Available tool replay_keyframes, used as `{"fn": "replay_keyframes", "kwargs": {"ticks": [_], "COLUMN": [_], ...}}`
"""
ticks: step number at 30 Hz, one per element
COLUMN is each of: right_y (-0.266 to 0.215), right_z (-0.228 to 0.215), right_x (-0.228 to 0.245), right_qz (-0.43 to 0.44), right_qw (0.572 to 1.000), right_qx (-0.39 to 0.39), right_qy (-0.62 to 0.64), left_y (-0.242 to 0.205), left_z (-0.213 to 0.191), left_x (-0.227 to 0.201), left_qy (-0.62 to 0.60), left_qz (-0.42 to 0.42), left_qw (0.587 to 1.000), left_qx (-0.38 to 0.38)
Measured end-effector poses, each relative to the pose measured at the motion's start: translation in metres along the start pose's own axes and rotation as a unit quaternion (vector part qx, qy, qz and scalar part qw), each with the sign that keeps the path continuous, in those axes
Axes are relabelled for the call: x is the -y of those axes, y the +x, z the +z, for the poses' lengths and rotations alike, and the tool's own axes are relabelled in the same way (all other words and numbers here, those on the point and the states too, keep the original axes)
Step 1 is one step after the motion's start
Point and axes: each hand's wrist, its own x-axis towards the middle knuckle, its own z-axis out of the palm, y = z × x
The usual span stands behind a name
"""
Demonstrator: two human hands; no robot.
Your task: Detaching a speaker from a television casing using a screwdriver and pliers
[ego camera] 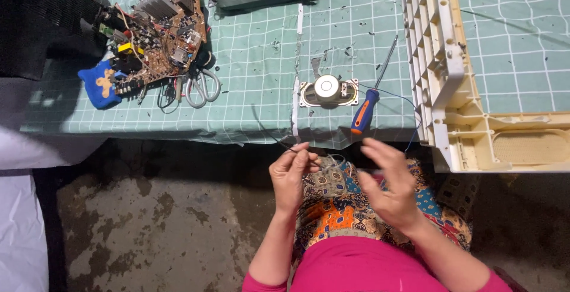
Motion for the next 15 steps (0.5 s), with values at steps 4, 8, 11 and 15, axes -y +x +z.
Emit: {"fn": "replay_keyframes", "kwargs": {"ticks": [4, 8, 11, 15], "right_y": [0.003, -0.002, -0.013, -0.008], "right_z": [0.015, 0.014, 0.010, 0.003], "right_x": [-0.008, -0.008, -0.018, -0.005], "right_qz": [-0.020, -0.006, 0.007, -0.042], "right_qw": [0.993, 0.997, 0.997, 0.988], "right_qx": [0.105, 0.067, 0.050, 0.109], "right_qy": [0.042, 0.039, 0.056, 0.099], "left_y": [-0.012, -0.012, -0.008, -0.005], "left_z": [0.014, 0.008, 0.002, 0.004], "left_x": [0.000, -0.004, -0.006, -0.003], "left_qy": [0.014, 0.035, 0.012, 0.004], "left_qz": [-0.002, 0.009, -0.020, -0.022], "left_qw": [0.999, 0.998, 1.000, 1.000], "left_qx": [0.041, 0.042, 0.010, 0.007]}}
